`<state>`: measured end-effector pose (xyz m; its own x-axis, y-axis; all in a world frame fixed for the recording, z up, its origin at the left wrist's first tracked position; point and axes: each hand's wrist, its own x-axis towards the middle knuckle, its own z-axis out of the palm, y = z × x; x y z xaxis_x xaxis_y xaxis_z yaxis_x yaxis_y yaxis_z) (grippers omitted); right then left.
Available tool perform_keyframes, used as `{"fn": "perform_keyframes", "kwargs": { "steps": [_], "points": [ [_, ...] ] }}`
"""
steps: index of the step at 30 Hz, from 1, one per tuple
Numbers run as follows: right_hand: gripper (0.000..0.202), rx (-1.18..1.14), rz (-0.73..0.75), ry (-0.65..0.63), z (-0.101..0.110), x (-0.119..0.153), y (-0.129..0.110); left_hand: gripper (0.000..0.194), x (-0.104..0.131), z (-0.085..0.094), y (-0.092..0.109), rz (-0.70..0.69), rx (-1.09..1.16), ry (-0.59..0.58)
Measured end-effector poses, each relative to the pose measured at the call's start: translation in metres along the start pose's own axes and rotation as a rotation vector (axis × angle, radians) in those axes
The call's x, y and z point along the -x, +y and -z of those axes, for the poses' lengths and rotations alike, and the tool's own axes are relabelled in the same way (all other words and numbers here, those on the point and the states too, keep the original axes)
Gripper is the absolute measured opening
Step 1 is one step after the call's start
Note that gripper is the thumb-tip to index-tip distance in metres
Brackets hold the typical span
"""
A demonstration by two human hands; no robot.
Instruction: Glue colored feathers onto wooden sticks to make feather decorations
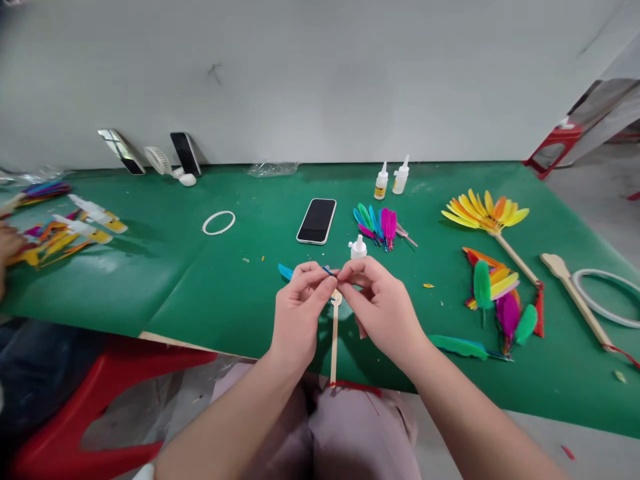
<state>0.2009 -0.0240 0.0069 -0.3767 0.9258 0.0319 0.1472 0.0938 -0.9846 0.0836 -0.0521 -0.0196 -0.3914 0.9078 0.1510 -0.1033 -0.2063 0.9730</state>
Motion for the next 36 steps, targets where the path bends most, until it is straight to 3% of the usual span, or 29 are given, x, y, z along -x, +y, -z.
{"fn": "perform_keyframes", "kwargs": {
  "steps": [4, 7, 10, 13, 19, 22, 26, 32, 36],
  "points": [
    [0.02, -0.018, 0.104, 0.033, 0.019, -0.016, -0.012, 0.01, -0.019, -0.013, 0.024, -0.11, 0.043, 0.075],
    [0.029, -0.025, 0.192, 0.106, 0.042, -0.048, 0.004, 0.012, -0.024, -0.018, 0.042, -0.018, 0.231, 0.096],
    [0.058, 0.164, 0.206, -0.069, 0.059, -0.078, 0.034, 0.014, -0.018, -0.016, 0.046, 0.134, 0.334, 0.052],
    [0.076, 0.296, 0.2, -0.22, 0.061, -0.085, 0.058, 0.017, -0.01, -0.009, 0.039, 0.239, 0.359, 0.063],
    [0.049, 0.489, 0.087, -0.243, 0.04, -0.08, 0.074, 0.018, -0.006, 0.002, 0.031, 0.325, 0.342, 0.054],
    [0.029, 0.593, 0.107, -0.154, 0.03, -0.085, 0.079, 0.02, -0.006, 0.004, 0.028, 0.347, 0.312, 0.047],
    [0.026, 0.537, 0.131, -0.038, 0.03, -0.083, 0.076, 0.02, -0.006, 0.004, 0.023, 0.331, 0.312, 0.048],
    [0.023, 0.172, 0.104, 0.305, 0.044, -0.07, 0.051, 0.014, -0.006, 0.001, 0.016, 0.202, 0.069, 0.137],
    [0.019, -0.193, 0.122, 0.365, 0.046, -0.067, 0.039, 0.017, -0.004, 0.002, 0.011, -0.004, -0.227, 0.15]
  ]
}}
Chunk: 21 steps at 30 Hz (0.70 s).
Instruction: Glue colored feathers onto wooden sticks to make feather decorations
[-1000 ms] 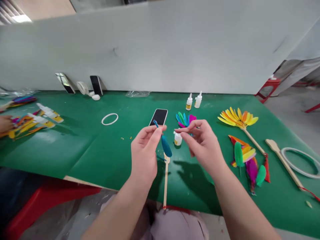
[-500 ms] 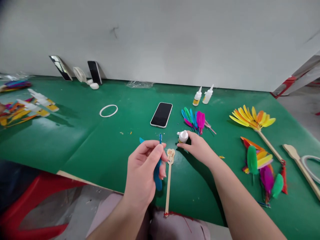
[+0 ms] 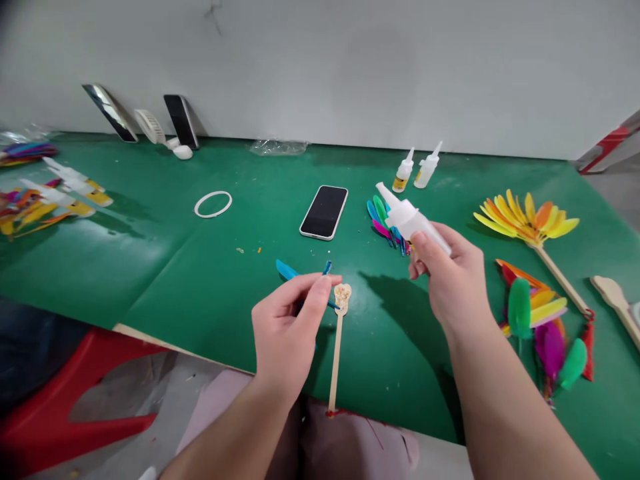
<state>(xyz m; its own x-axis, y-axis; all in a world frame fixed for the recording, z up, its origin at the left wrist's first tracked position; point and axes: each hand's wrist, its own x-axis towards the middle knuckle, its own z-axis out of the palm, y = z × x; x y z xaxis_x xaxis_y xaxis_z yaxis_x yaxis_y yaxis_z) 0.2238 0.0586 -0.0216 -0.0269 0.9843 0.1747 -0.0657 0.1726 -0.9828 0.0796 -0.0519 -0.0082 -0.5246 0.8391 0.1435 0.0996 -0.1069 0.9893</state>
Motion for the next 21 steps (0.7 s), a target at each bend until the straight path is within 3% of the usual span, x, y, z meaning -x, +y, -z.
{"fn": "perform_keyframes", "kwargs": {
  "steps": [5, 14, 21],
  "points": [
    [0.014, -0.132, 0.021, -0.005, -0.0014, 0.0012, -0.0046, 0.024, 0.0028, 0.0004, -0.0042, -0.112, -0.157, -0.016],
    [0.022, -0.294, -0.076, -0.098, -0.0004, 0.0023, -0.0048, 0.034, 0.0033, -0.0015, -0.0058, -0.064, -0.211, -0.079],
    [0.024, -0.276, -0.078, -0.149, -0.0004, 0.0028, -0.0025, 0.047, 0.0012, -0.0006, -0.0045, -0.02, -0.315, -0.149]
  ]
}}
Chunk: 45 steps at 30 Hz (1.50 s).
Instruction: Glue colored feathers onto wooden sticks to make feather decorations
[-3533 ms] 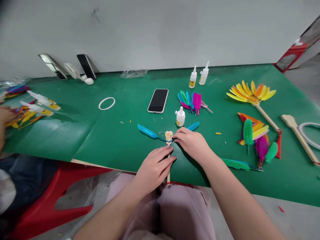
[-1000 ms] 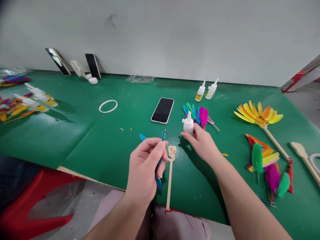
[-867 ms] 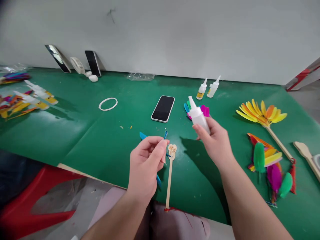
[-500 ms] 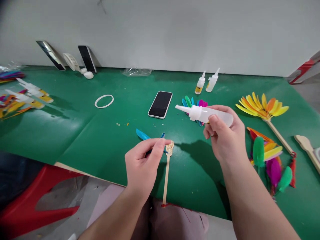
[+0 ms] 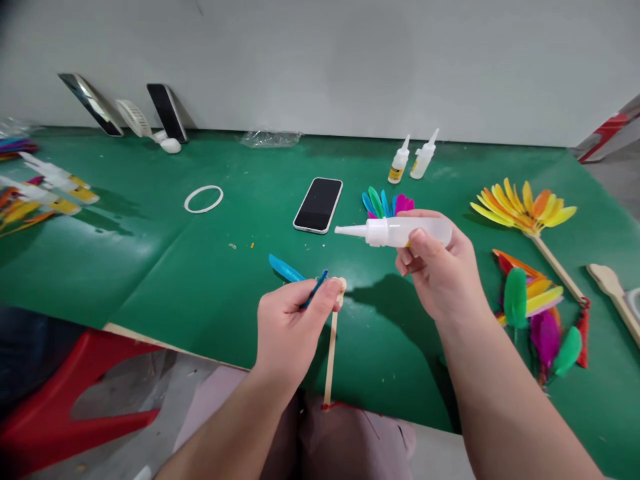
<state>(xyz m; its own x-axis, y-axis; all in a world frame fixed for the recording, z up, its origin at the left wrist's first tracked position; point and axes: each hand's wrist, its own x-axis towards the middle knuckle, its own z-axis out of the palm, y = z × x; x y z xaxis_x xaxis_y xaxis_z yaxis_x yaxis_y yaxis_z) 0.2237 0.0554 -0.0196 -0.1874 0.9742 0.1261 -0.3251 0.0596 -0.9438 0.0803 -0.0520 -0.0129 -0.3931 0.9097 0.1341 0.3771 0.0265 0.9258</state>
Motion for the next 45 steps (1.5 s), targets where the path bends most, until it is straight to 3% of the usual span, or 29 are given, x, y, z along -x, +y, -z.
{"fn": "perform_keyframes", "kwargs": {
  "steps": [8, 16, 21, 27, 37, 45],
  "points": [
    [0.031, -0.059, -0.031, -0.026, -0.002, 0.001, -0.001, 0.054, 0.0, 0.0, -0.003, 0.013, 0.007, -0.065],
    [0.044, -0.146, 0.042, 0.062, -0.005, 0.008, -0.016, 0.044, 0.0, -0.001, 0.001, 0.063, 0.164, -0.192],
    [0.043, -0.054, 0.175, 0.085, -0.011, 0.018, -0.023, 0.04, 0.001, -0.001, 0.002, 0.156, 0.219, -0.246],
    [0.034, 0.04, 0.337, 0.052, -0.014, 0.019, -0.014, 0.044, 0.0, -0.003, 0.002, 0.238, 0.295, -0.269],
    [0.037, -0.018, 0.188, 0.071, -0.014, 0.019, -0.013, 0.044, 0.002, -0.002, 0.002, 0.226, 0.286, -0.263],
    [0.038, -0.029, 0.149, 0.068, -0.015, 0.019, -0.013, 0.042, 0.001, -0.004, 0.002, 0.193, 0.2, -0.253]
  ]
}}
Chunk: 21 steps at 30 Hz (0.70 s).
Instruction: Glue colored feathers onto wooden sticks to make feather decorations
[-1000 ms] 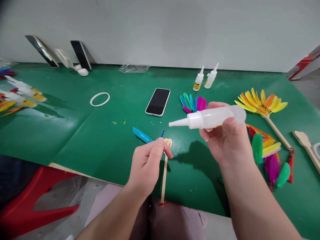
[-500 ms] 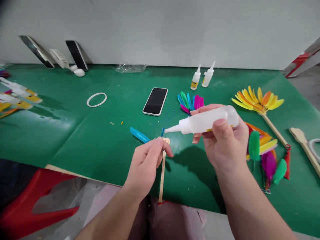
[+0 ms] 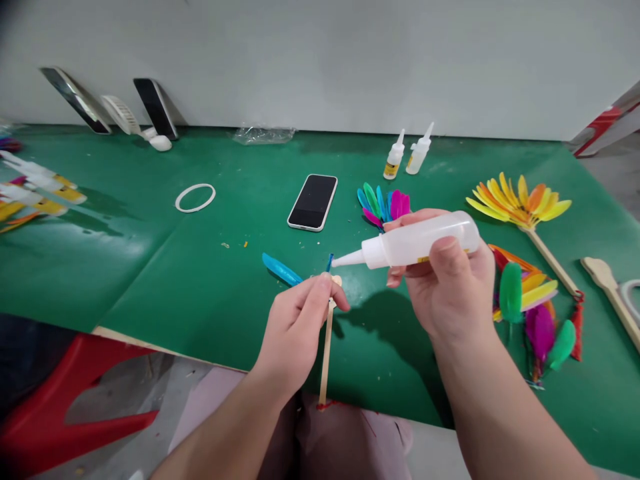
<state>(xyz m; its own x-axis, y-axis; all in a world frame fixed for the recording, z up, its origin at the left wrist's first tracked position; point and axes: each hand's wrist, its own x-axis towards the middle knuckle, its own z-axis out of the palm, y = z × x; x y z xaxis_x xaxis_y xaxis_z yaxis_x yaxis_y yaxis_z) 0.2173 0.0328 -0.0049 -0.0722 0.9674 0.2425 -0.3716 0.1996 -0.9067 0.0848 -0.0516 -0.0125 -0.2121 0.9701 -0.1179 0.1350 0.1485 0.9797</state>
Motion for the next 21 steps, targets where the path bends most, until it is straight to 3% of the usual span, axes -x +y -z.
{"fn": "perform_keyframes", "kwargs": {
  "steps": [10, 14, 18, 21],
  "points": [
    [0.04, -0.022, -0.039, -0.028, 0.0023, -0.0019, -0.0037, 0.041, -0.0003, 0.0015, -0.0003, -0.077, -0.125, 0.02],
    [0.034, -0.047, 0.015, 0.043, 0.006, -0.0078, -0.0029, 0.04, -0.0004, 0.0014, 0.0008, -0.057, -0.104, 0.016],
    [0.013, 0.166, 0.249, 0.149, 0.0026, -0.0071, 0.0011, 0.033, -0.0001, 0.0001, 0.0009, -0.057, -0.075, 0.007],
    [0.002, 0.394, 0.232, 0.042, -0.0013, 0.0, 0.002, 0.03, -0.0009, -0.0006, 0.0004, -0.102, -0.102, -0.008]
  ]
}}
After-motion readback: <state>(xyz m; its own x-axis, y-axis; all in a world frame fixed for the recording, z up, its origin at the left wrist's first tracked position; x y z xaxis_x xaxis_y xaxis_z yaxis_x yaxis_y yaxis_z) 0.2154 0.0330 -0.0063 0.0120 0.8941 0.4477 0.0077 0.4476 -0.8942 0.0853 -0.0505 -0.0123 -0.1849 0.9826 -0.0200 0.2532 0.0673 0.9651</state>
